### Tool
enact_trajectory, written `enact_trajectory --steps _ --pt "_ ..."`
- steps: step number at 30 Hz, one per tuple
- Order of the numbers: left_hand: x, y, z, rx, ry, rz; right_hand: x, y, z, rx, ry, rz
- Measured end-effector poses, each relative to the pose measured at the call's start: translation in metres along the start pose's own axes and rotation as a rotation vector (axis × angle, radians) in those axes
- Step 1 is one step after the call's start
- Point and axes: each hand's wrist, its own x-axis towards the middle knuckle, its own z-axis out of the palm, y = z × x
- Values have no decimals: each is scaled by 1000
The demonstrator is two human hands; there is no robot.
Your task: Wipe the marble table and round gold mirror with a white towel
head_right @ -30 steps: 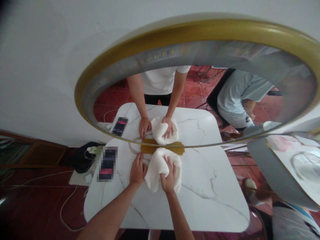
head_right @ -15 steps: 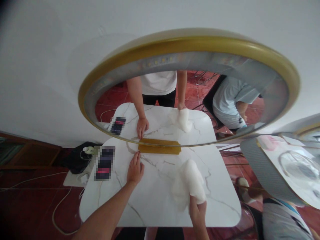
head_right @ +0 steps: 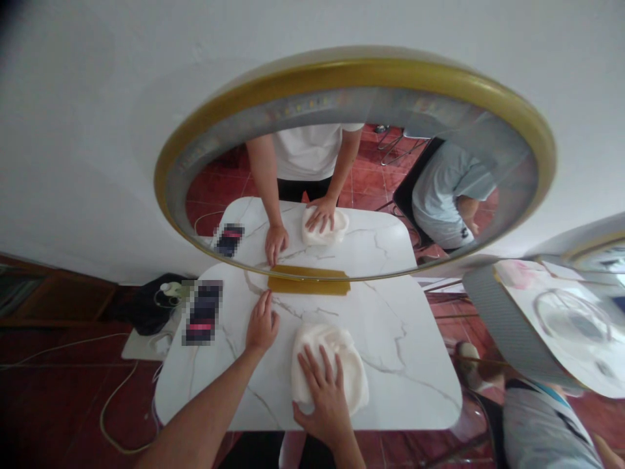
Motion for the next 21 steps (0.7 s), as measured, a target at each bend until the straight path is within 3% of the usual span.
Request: enact_trajectory --steps 6,13,18,21 --pt "-3 -1 -7 -79 -41 41 -2 15 -7 -24 119 80" --pt "-5 -4 -17 -150 -52 76 4 17 5 -25 102 96" --pt "-43 -1 -27 63 -133 144 3 19 11 -41 123 93" --pt "-71 2 -33 154 -140 117 3 21 13 -46 137 95"
